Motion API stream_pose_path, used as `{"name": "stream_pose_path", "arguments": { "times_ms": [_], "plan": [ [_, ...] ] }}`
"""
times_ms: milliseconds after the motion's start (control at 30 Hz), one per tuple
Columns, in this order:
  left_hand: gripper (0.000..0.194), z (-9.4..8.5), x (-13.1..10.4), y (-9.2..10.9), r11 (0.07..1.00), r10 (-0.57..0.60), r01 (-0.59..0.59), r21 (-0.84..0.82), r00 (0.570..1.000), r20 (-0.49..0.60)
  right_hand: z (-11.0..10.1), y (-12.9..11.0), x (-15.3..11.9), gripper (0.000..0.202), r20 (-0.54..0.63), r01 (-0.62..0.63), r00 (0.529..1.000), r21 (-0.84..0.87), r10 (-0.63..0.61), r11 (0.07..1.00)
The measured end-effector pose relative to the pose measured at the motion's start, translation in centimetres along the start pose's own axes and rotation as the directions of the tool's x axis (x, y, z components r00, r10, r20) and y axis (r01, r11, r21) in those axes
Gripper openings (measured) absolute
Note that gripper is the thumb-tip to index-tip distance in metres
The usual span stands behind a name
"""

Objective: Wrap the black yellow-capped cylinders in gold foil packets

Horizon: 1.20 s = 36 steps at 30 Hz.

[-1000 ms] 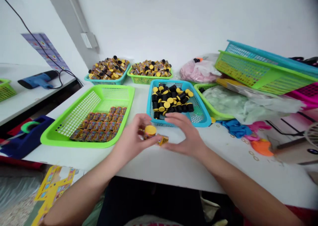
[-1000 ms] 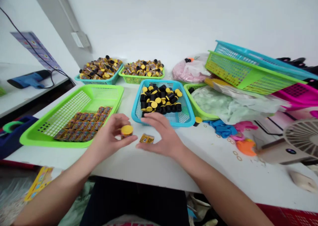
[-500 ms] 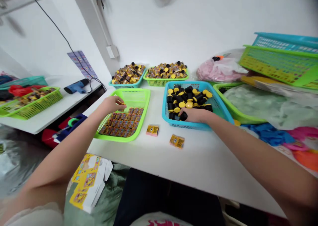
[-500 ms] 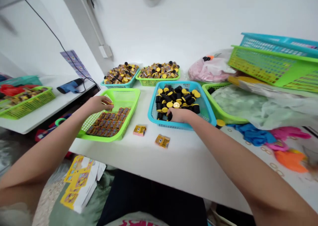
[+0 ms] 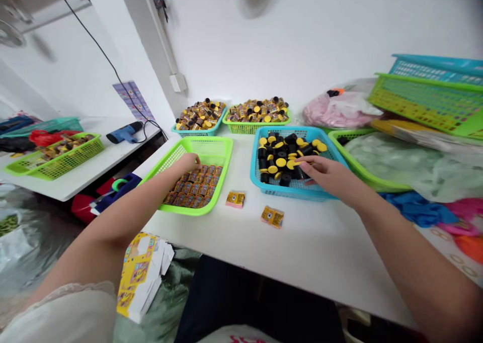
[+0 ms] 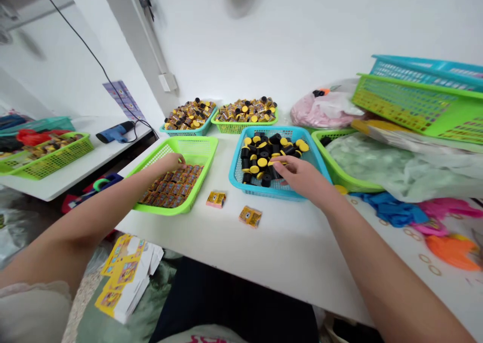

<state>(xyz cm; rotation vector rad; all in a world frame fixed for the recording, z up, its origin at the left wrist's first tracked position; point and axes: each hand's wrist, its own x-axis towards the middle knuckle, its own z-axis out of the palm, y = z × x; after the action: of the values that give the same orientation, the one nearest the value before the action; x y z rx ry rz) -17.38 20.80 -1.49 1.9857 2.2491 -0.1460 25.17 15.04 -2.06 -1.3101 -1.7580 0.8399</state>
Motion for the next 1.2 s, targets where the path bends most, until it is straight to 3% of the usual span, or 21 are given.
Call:
{"name": "stream_pose_path", "arguments": {
  "times_ms": [167,300,367,400,433,467,500,533,567,700,833,900,1067,1133,1200],
  "plan": [
    [0.03,-1.0,-1.6,0.7,0.999,0.021,-0.021,0.03,1.0,0.01,-0.2,0.6,-1.3,0.041,-0.163,0.001,0.987,0.008,0.0,1.0],
    [0.039,-1.7,-5.5,3.5,0.996,0.09,-0.085,0.037,0.977,-0.191,-0.4,0.9,-2.5,0.045,-0.272,0.064,0.961,0.086,-0.038,0.994],
    [0.041,-0.9,-8.6,5.9,0.956,0.292,-0.285,0.069,0.906,-0.305,-0.2,1.1,-2.9,0.043,-0.343,0.079,0.939,0.104,-0.039,0.991],
    [0.039,-0.1,-10.2,7.4,0.865,0.497,-0.486,0.124,0.795,-0.348,0.0,1.3,-3.0,0.041,-0.374,0.094,0.926,0.11,-0.046,0.989],
    [0.037,1.0,-11.8,8.9,0.683,0.722,-0.703,0.2,0.607,-0.332,0.2,1.4,-3.1,0.038,-0.404,0.124,0.913,0.121,-0.065,0.985],
    [0.035,2.2,-13.2,10.4,0.481,0.87,-0.839,0.254,0.421,-0.255,0.4,1.5,-3.2,0.036,-0.428,0.168,0.899,0.133,-0.097,0.977],
    [0.033,3.5,-14.4,11.8,0.361,0.928,-0.885,0.293,0.309,-0.208,0.7,1.7,-3.3,0.033,-0.447,0.221,0.884,0.14,-0.138,0.965],
    [0.033,4.9,-15.3,13.2,0.3,0.952,-0.895,0.331,0.257,-0.169,0.8,1.8,-3.3,0.031,-0.459,0.272,0.87,0.138,-0.182,0.952],
    [0.033,6.1,-15.8,14.5,0.275,0.961,-0.891,0.361,0.247,-0.123,1.0,1.9,-3.4,0.028,-0.465,0.313,0.857,0.128,-0.222,0.941],
    [0.038,8.8,-15.8,17.3,0.285,0.948,-0.856,0.43,0.32,0.008,1.2,2.3,-3.7,0.021,-0.462,0.385,0.833,0.087,-0.305,0.919],
    [0.047,8.6,-15.6,17.5,0.288,0.943,-0.872,0.395,0.329,0.04,1.1,2.7,-3.8,0.018,-0.46,0.416,0.823,0.089,-0.333,0.905],
    [0.049,8.2,-15.9,17.4,0.326,0.933,-0.887,0.328,0.358,0.04,1.2,2.8,-3.8,0.016,-0.439,0.427,0.826,0.078,-0.354,0.901],
    [0.063,7.3,-16.5,16.5,0.525,0.851,-0.851,0.027,0.525,0.019,1.4,3.0,-3.9,0.012,-0.423,0.47,0.807,0.039,-0.412,0.882],
    [0.057,6.7,-16.4,16.2,0.547,0.832,-0.831,-0.1,0.553,-0.048,1.4,3.0,-4.0,0.011,-0.426,0.481,0.799,0.03,-0.424,0.876],
    [0.038,5.8,-16.1,16.2,0.487,0.811,-0.832,-0.266,0.544,-0.216,1.5,2.8,-4.2,0.011,-0.435,0.489,0.791,0.026,-0.431,0.872]
  ]
}}
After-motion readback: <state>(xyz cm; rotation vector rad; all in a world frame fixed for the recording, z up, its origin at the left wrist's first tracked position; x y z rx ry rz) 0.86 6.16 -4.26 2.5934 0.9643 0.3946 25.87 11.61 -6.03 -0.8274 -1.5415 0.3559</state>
